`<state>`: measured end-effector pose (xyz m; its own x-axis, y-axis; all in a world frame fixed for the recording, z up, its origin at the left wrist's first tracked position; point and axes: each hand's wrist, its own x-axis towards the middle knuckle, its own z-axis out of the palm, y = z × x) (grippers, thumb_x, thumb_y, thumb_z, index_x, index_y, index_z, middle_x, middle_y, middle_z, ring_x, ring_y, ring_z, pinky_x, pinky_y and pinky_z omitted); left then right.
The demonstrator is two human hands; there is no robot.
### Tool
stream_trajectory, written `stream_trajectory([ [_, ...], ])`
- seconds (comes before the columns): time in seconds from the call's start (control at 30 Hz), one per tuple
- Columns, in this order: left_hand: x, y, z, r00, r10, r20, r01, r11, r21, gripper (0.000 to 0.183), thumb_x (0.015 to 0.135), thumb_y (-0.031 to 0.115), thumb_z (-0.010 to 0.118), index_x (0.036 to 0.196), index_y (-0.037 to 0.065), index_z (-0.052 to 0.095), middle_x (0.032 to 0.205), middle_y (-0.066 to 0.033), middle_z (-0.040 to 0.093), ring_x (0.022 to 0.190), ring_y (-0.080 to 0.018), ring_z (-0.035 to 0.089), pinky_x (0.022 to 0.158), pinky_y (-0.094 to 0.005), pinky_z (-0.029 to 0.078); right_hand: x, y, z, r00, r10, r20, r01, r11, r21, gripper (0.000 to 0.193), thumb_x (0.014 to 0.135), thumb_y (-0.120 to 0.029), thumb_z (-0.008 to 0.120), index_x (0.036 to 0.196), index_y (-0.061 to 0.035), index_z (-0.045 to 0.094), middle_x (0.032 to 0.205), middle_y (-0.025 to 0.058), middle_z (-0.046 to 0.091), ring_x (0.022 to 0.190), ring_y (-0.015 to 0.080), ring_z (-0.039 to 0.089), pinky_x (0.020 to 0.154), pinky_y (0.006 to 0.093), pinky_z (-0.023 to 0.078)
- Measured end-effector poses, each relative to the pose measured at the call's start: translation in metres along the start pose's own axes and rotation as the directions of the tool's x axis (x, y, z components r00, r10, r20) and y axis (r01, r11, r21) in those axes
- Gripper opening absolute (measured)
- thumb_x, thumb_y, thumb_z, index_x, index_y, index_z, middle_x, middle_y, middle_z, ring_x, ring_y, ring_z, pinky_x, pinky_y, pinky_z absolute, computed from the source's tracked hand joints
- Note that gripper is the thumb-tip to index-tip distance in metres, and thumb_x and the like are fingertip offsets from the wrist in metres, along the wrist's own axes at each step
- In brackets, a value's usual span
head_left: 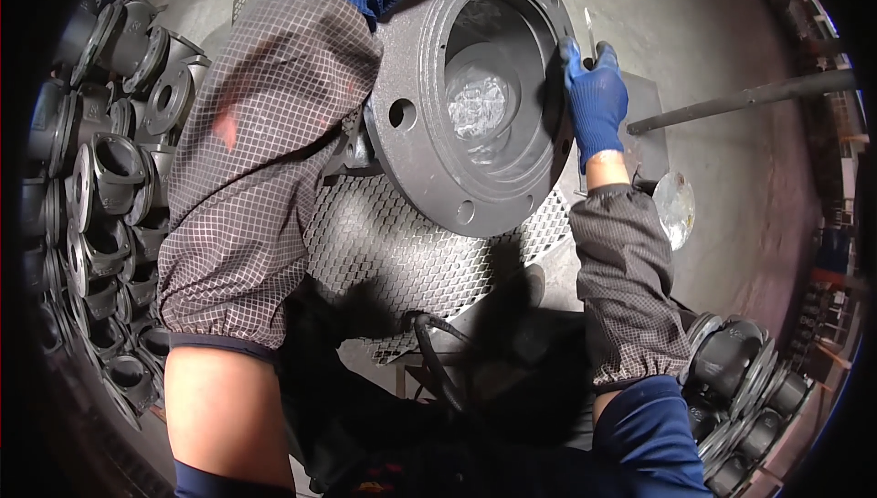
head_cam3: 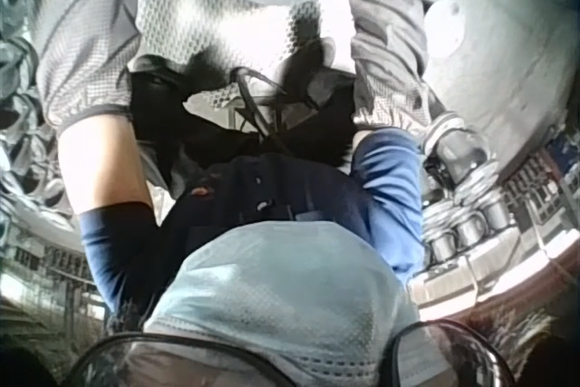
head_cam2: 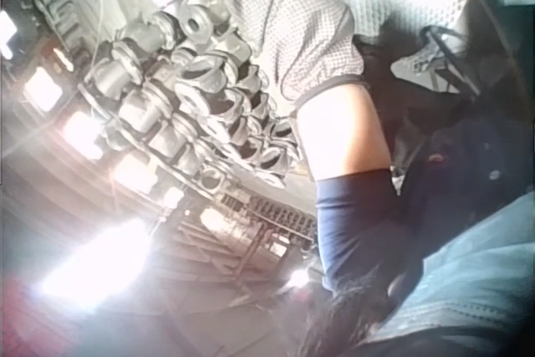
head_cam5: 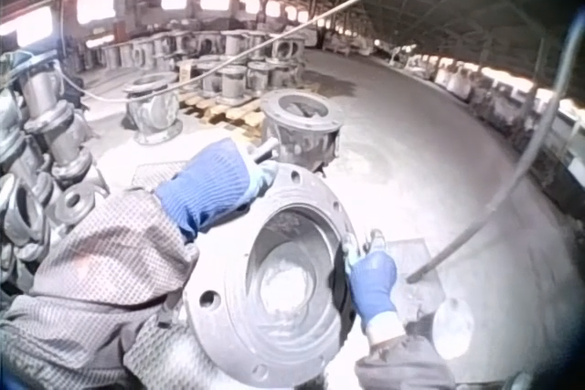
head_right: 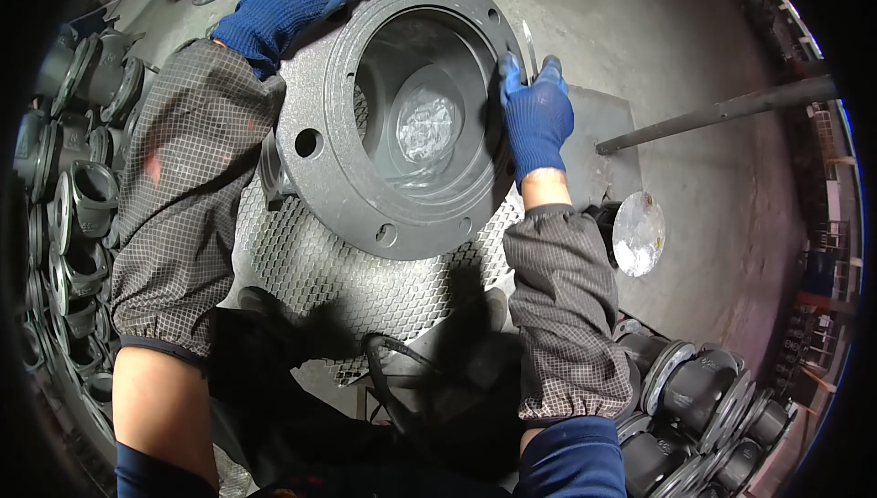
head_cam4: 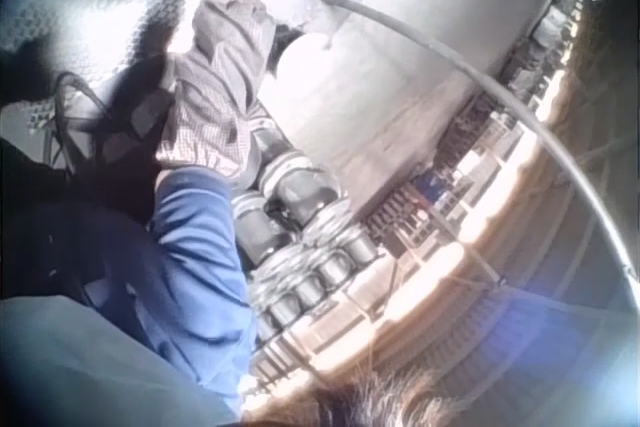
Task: The person uses a tool to deburr the surfaces of a metal casting, turning it over to reach different sides. They then use a handheld rotary tool to smooth the interior of the part.
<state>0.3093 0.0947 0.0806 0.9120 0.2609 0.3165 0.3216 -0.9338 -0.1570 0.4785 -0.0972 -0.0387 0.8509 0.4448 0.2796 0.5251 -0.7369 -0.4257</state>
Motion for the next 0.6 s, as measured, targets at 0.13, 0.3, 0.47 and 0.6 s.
stream_trajectory([
  [0.13,-0.001,-0.002,0.008,0.986,0.095,-0.135,-0.076,0.988,0.136,0.026,0.087,0.025,0.046,0.08,0.006,0.062,0.062,-0.0151,0.056,0.055,-0.0314,0.058,0.051,-0.0433,0.046,-0.026,0.012,-0.003,0.997,-0.037,0.071,0.042,0.997,-0.07,0.059,0.08,-0.046,0.055,0.115,0.0004,0.052,0.106,0.0243,0.059,0.094,0.0374,0.059,0.08,0.0426,0.047],
  [0.3,0.01,-0.005,0.014,0.961,0.208,-0.18,-0.183,0.972,0.146,0.024,0.087,0.023,0.045,0.079,0.007,0.062,0.058,-0.0156,0.054,0.052,-0.0305,0.057,0.05,-0.0423,0.046,-0.012,0.022,-0.015,0.992,0.081,0.094,-0.097,0.98,0.174,0.057,0.076,-0.045,0.06,0.112,-0.0016,0.056,0.099,0.0208,0.063,0.092,0.0344,0.061,0.08,0.0394,0.047],
  [0.47,0.001,0.011,-0.001,0.949,-0.306,0.074,0.311,0.875,-0.372,0.022,0.087,0.021,0.046,0.085,0.008,0.064,0.063,-0.016,0.056,0.053,-0.0283,0.057,0.053,-0.0388,0.046,-0.009,0.029,0.003,1.0,0.018,0.023,-0.023,0.981,0.192,0.059,0.075,-0.05,0.06,0.109,-0.0015,0.059,0.101,0.0202,0.063,0.097,0.0324,0.06,0.087,0.0364,0.045],
  [0.6,-0.032,-0.002,0.0,0.971,-0.239,-0.031,0.204,0.883,-0.423,0.02,0.086,0.02,0.049,0.089,0.007,0.064,0.069,-0.0152,0.057,0.058,-0.0262,0.058,0.056,-0.0365,0.047,-0.026,0.068,0.008,0.993,0.042,0.111,-0.098,0.819,0.565,0.036,0.082,-0.029,0.06,0.105,-0.0016,0.062,0.096,0.0157,0.065,0.087,0.0211,0.063,0.072,0.0307,0.051],
])
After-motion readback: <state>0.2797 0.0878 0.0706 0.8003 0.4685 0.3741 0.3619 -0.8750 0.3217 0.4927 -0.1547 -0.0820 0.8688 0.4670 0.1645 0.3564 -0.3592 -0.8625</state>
